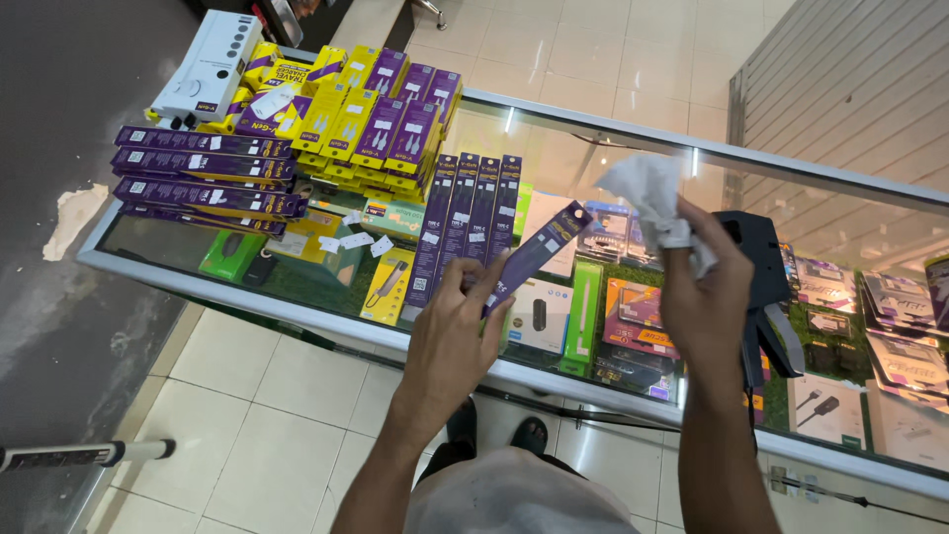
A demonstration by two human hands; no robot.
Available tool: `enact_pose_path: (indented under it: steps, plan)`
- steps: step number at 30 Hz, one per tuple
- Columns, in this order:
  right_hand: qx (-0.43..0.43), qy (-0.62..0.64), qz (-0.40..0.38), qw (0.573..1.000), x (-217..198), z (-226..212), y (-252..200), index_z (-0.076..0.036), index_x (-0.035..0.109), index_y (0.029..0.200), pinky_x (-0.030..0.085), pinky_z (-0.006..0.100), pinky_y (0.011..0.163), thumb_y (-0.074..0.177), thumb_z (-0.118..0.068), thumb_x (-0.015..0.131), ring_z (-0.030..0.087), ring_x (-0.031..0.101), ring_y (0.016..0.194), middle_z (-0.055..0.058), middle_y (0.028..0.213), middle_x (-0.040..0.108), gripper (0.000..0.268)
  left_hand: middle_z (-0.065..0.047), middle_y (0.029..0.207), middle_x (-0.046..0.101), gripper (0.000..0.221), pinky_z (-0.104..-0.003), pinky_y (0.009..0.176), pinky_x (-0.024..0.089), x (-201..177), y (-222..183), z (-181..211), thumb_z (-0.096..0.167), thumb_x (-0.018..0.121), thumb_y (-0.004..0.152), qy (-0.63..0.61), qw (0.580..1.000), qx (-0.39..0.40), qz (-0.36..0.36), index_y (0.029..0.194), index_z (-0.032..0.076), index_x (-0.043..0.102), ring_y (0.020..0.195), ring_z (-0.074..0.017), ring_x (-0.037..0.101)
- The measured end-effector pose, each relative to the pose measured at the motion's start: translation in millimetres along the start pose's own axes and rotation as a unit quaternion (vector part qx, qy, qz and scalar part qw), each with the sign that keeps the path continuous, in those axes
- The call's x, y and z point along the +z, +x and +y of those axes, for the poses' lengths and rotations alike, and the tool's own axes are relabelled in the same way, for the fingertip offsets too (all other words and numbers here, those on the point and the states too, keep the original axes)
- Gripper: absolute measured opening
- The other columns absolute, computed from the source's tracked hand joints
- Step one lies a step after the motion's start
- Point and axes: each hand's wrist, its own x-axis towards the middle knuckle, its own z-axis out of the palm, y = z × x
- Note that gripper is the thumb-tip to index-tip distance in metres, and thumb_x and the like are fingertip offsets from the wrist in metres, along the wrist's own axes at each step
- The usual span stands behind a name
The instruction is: The person wipes the surface of several small purple and yellow product boxes with a white cloth. They pick up each box, wipe it, and place it back on the glass display counter.
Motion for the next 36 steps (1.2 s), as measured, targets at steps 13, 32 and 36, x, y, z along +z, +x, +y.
enact_pose_path:
  steps: [13, 32, 36]
  plan:
    - [-0.308, -0.184, -0.210, 0.910, 65.2, 29.5, -42.9, 0.008, 0.068, 0.154, 0.042, 0.052, 0.140, 0.086, 0.015, 0.067, 0.047, 0.050, 0.164, 0.032, 0.168, 0.061, 0.068, -0.038, 0.136, 0.074, 0.100, -0.057, 0.086, 0.072, -0.4, 6.1, 35.6, 0.006, 0.085, 0.102, 0.075, 0.993, 0.043, 0.077, 0.179, -0.008, 0.023, 0.121, -0.0512, 0.081]
    - [-0.202, -0.137, 0.005, 0.970, 46.9, 47.4, 9.1, 0.012, 0.063, 0.162, 0.036, 0.067, 0.137, 0.092, 0.039, 0.056, 0.062, 0.050, 0.154, 0.040, 0.165, 0.060, 0.075, -0.034, 0.117, 0.078, 0.093, -0.058, 0.081, 0.071, 19.4, 4.4, 19.9, 0.013, 0.080, 0.109, -0.034, 0.995, 0.027, 0.094, 0.181, -0.004, 0.023, 0.107, -0.0508, 0.084]
    - [0.107, 0.153, 0.074, 0.980, 86.2, 10.2, -25.0, 0.000, 0.060, 0.166, 0.049, 0.058, 0.130, 0.115, 0.009, 0.052, 0.042, 0.067, 0.147, 0.028, 0.152, 0.073, 0.052, -0.015, 0.103, 0.071, 0.053, -0.043, 0.071, 0.062, 42.2, 13.1, 11.0, 0.023, 0.081, 0.108, -0.099, 0.978, 0.035, 0.181, 0.155, 0.002, 0.071, 0.092, -0.0329, 0.077]
